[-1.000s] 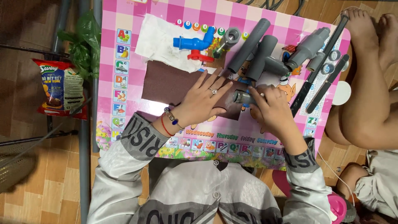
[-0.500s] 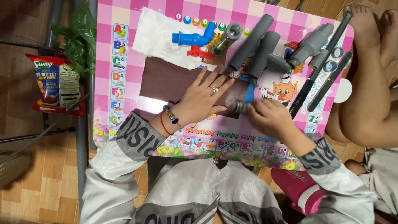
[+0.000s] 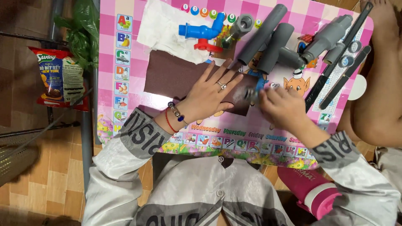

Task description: Sanding the edges of PVC pipe fittings using sandpaper to prepare them for assembly.

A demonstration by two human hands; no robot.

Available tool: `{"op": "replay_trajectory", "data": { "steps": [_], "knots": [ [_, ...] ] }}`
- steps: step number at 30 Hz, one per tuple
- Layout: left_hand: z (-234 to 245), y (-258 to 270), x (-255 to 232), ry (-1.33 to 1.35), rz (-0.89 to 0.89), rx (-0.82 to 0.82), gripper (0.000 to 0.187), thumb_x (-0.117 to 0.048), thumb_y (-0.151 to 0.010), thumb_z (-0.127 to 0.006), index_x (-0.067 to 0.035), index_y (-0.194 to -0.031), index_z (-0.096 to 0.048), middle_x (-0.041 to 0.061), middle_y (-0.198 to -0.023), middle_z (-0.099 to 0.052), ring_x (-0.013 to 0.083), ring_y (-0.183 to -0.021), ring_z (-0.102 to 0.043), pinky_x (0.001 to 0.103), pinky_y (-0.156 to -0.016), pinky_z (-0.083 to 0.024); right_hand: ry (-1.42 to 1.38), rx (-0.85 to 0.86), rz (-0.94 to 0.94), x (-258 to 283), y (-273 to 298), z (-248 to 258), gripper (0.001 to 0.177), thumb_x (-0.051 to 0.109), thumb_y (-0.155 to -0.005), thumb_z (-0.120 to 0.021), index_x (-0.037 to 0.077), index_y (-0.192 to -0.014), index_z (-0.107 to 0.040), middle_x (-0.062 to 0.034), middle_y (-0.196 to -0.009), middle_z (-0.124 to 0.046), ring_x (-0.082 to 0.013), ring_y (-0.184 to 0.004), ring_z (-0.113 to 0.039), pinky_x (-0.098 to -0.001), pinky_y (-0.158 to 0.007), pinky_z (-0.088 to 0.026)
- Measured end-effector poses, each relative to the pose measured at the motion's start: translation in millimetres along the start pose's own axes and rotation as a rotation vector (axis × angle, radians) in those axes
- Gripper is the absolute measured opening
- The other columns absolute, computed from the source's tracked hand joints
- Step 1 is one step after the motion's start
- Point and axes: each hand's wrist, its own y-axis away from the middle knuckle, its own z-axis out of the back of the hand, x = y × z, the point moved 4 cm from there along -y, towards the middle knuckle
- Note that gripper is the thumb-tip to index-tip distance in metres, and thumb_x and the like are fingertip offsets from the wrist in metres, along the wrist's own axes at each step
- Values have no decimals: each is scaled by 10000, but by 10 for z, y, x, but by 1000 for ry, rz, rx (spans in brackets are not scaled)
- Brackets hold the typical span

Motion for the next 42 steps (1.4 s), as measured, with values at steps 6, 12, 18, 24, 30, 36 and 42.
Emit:
{"op": "replay_trajectory", "data": {
  "steps": [6,12,18,24,30,36,42],
  "knots": [
    [-34,5,13,-7,6,-30,713,-476,-814,-475,-84,-1352,-219,147,-1360,-280,302,-1303,-102,503,-1050,-32,-21,-56,35,277,3,132,252,269,-737,-548,137,-949,-521,-72,-828,-565,-227,-760,-579,-349,-629,-456],
    [-25,12,5,-29,11,-35,705,-474,-819,-477,-90,-1351,-219,143,-1340,-305,297,-1300,-112,496,-1051,-37,117,-114,-7,-114,-282,159,243,264,-816,-503,94,-985,-539,-61,-846,-544,-203,-773,-577,-311,-612,-443],
    [-33,10,5,-11,10,-19,700,-481,-822,-467,-91,-1350,-223,145,-1356,-286,294,-1302,-112,500,-1046,-21,-27,-98,46,188,-21,185,197,256,-788,-497,131,-937,-530,-51,-801,-555,-207,-736,-576,-330,-605,-446],
    [-42,23,18,-16,-2,-101,717,-493,-815,-471,-75,-1346,-229,166,-1347,-288,302,-1295,-149,516,-1040,-60,75,-23,-86,-136,-259,88,294,313,-849,-478,70,-991,-563,-90,-879,-579,-220,-835,-595,-332,-663,-472],
    [250,157,81,295,-60,-179,729,-480,-820,-442,-65,-1364,-190,184,-1389,-210,348,-1298,-151,514,-1043,-116,-1556,87,-888,-244,-141,179,278,184,-910,-313,13,-1118,-379,-107,-695,-534,-192,-670,-557,-306,-596,-405],
    [960,374,1178,25,449,-425,640,-334,-837,-594,54,-1281,-344,262,-1342,-214,476,-1215,-187,561,-953,-243,-2187,-164,-1023,-181,-598,85,376,263,-893,-320,41,-1182,-408,-180,-522,-443,-228,-394,-468,-292,-372,-361],
    [835,322,1414,77,573,-390,260,-205,-706,-707,-60,-901,-615,159,-1229,-433,382,-1224,-260,523,-928,-266,-2268,-106,-974,-116,-663,-68,262,215,-913,-298,64,-1100,-401,-161,-587,-424,-241,-481,-462,-301,-446,-357]
  ]
}}
